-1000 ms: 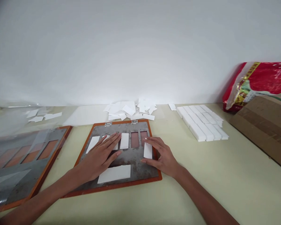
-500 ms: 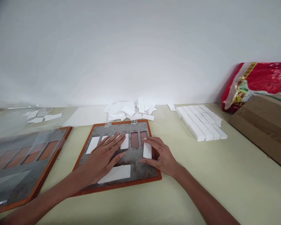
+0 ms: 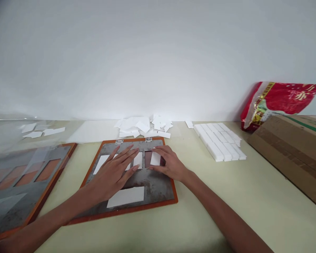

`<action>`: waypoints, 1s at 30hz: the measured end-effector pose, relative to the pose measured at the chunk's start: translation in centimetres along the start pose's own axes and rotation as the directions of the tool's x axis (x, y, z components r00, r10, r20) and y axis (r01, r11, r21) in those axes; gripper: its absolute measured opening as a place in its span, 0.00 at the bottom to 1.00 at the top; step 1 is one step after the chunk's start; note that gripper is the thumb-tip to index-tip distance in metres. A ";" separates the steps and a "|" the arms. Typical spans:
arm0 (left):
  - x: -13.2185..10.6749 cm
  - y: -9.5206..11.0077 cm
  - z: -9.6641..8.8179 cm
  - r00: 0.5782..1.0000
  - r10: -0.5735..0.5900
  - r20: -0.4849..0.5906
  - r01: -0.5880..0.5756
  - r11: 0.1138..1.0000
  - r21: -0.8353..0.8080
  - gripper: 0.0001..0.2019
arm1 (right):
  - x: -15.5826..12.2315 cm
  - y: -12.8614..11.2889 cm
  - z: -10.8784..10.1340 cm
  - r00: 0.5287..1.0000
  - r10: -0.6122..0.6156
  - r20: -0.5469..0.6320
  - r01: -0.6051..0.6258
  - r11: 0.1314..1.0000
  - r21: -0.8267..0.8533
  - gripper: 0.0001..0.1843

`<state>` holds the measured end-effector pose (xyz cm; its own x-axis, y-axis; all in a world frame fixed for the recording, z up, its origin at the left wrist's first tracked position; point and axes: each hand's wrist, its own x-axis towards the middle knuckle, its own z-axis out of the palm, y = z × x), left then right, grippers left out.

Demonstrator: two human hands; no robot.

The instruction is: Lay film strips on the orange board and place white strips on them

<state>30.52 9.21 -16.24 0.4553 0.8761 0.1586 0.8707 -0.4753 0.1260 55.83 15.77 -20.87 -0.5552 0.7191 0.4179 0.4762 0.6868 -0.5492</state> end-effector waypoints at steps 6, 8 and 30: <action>-1.7 0.2 -0.1 0.996 -0.074 0.049 0.076 0.996 -0.045 0.30 | 2.9 0.8 1.6 0.986 -0.082 0.148 0.086 0.996 -0.020 0.37; -2.1 -0.1 0.3 0.991 -0.103 0.091 0.108 0.993 -0.051 0.31 | 3.0 0.8 1.8 0.982 -0.079 0.170 0.083 0.996 -0.019 0.38; 4.5 -0.6 3.7 0.989 0.057 0.134 -0.035 0.985 -0.166 0.33 | -3.1 2.8 -1.4 0.990 0.112 -0.080 -0.109 0.993 0.035 0.33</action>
<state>32.75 13.72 -19.19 0.5253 0.8503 0.0324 0.8115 -0.5121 0.2816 59.86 15.63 -22.66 -0.4419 0.7974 0.4109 0.5097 0.6001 -0.6165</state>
